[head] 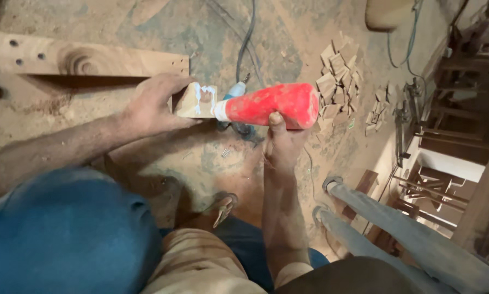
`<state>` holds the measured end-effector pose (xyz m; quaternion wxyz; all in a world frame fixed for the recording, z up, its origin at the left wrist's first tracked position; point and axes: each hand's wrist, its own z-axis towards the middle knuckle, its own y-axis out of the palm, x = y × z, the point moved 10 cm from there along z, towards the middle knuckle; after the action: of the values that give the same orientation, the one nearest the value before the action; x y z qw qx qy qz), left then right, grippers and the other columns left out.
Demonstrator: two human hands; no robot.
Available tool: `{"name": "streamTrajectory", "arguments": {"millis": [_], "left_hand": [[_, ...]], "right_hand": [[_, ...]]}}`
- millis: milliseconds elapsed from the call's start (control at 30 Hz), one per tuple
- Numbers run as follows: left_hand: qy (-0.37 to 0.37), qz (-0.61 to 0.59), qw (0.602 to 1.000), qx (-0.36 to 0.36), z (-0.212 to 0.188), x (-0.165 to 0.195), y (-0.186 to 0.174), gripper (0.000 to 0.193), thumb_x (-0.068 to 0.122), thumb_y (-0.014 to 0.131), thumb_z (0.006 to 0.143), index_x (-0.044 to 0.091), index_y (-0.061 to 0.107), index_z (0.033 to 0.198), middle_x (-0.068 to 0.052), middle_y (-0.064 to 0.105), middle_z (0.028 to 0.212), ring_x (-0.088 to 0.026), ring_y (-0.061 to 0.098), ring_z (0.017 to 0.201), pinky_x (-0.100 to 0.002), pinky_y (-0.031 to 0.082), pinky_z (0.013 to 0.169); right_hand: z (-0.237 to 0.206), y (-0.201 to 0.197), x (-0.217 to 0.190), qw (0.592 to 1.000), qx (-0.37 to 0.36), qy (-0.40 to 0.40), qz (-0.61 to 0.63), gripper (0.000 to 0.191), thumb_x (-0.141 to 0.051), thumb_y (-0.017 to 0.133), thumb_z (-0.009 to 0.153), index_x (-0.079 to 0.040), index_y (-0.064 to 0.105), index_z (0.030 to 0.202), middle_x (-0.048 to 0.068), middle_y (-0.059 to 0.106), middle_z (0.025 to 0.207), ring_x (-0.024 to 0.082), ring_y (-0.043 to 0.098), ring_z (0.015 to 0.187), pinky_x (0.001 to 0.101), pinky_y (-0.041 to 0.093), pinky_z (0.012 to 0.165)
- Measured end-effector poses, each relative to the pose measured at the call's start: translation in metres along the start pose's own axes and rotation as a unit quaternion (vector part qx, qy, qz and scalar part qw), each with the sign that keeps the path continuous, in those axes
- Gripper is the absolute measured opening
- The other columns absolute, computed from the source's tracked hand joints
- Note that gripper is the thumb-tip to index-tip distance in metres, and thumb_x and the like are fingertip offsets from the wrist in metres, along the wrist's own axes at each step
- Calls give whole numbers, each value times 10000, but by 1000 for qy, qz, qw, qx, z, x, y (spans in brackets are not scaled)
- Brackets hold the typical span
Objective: The person sits on the workshop floor assembling small wooden furniture parts. They align a wooden block against a rail, drive screws with a cordless drill, apply glue from a red bottle to a block, position it on a long wooden board, and hammer nails to fasten the pieces together.
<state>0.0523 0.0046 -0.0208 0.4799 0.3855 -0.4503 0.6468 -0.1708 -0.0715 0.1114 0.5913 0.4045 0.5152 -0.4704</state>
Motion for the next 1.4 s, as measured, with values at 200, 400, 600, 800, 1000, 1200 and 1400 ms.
{"name": "streamTrajectory", "arguments": {"millis": [200,400,600,800,1000,1200,1400], "left_hand": [[3,11,1000,-13,-3,0,7,789,401,888,695,30,621,1338,-199,680,1205,-398,640,1128,-484,509,973],[-37,14,999,-12,-2,-4,5,768,383,881,708,37,628,1345,-190,691,1161,-385,655,1102,-477,516,945],[-49,0,998,-42,2,-10,7,744,380,894,718,48,636,1332,-188,687,1133,-386,653,1052,-477,517,933],[-8,10,1000,12,-1,-8,-1,783,363,915,720,7,610,1347,-214,670,1197,-397,639,1123,-474,514,969],[-9,-22,1000,-9,-1,-3,7,754,322,881,712,20,613,1348,-198,665,1236,-370,648,1134,-452,519,987],[-68,11,996,-64,0,-9,16,749,343,901,683,41,642,1317,-168,685,1093,-356,656,1017,-464,519,923],[-41,17,999,-31,5,-1,4,748,329,894,709,19,630,1337,-157,665,1015,-343,642,946,-462,515,858]], "right_hand": [[2,9,12,999,-11,20,26,537,-111,819,930,16,557,1382,158,679,1304,279,663,1221,445,530,1127],[14,-12,19,988,74,37,-130,471,-157,846,949,72,608,1284,126,649,1026,174,572,793,326,449,710],[9,-15,24,985,99,57,-129,479,-215,844,897,4,609,1253,65,666,959,122,586,684,272,462,552],[5,11,15,1000,-2,20,4,537,-163,838,910,-28,560,1349,83,681,1244,185,713,1114,357,606,1002],[20,-21,25,990,124,43,-59,549,-181,886,882,6,583,1299,87,661,1054,175,569,796,330,443,656],[15,0,21,997,32,-21,-68,507,-264,905,895,-19,649,1257,55,702,1180,169,681,1079,332,566,983],[18,-12,15,991,75,-2,-114,568,-237,922,867,17,637,1287,104,693,1148,203,671,1024,362,557,903]]}}
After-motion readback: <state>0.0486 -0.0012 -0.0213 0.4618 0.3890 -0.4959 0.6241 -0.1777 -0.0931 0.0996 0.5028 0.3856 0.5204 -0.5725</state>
